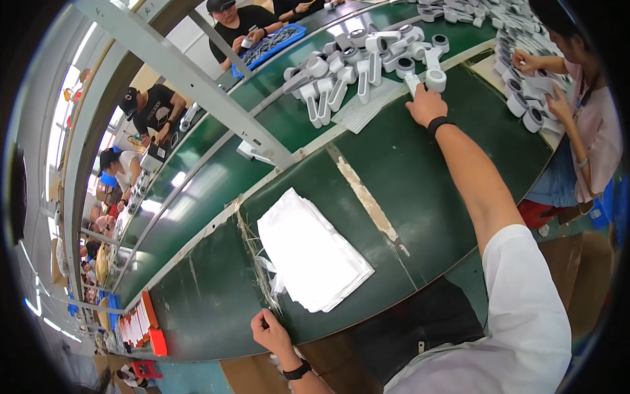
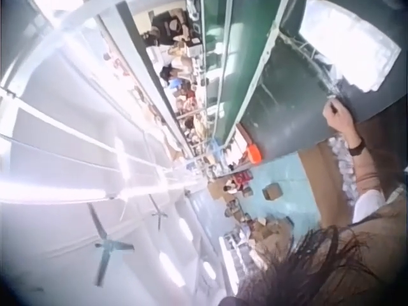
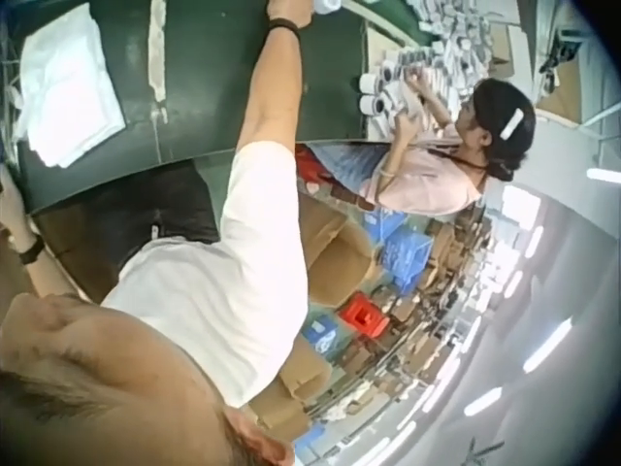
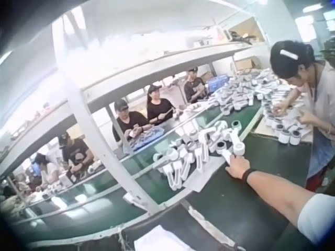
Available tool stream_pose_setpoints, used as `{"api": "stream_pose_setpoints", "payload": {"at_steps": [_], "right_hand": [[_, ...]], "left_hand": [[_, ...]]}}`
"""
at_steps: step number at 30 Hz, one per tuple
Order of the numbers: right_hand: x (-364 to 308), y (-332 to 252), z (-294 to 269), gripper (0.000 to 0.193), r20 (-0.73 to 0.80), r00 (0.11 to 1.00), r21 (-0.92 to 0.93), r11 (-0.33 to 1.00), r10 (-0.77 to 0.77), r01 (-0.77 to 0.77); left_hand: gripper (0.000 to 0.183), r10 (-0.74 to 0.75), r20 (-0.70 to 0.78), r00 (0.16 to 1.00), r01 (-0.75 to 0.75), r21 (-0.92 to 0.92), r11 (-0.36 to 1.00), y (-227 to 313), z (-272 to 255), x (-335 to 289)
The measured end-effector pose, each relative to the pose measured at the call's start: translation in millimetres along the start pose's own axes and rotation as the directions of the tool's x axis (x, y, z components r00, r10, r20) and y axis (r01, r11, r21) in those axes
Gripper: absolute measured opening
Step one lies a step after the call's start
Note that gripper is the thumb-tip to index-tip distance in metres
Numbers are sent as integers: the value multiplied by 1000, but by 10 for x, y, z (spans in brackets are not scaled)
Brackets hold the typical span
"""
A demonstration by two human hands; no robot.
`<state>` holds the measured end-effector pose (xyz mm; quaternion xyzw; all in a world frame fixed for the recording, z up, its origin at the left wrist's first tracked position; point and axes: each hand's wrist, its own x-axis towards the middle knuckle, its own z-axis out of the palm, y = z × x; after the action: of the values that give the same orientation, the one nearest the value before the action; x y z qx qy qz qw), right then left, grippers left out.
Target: The person bags handheld fans by sliding each fan into a plastic bag and placing it into a cardboard box. After repeating this several times, the person adjusts a stack of plastic bags on the table.
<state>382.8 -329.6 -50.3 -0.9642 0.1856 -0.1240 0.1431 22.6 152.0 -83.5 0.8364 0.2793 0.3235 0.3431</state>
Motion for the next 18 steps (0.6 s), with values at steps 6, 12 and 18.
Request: {"api": "stream_pose_setpoints", "payload": {"at_steps": [6,12,18], "right_hand": [[40,92,-34,30,-217,976,154,986,-23,57],[-737,-8,-620,31,241,969,968,-81,62,-236],[-2191,33,-1092,45,196,773,747,-419,-603,-516]], "left_hand": [[9,29,3,1000,-29,1,1000,-33,13,-16],[11,-12,26,1000,14,-76,997,32,-41,34],[16,391,319,863,-330,-230,916,1111,118,-79]]}}
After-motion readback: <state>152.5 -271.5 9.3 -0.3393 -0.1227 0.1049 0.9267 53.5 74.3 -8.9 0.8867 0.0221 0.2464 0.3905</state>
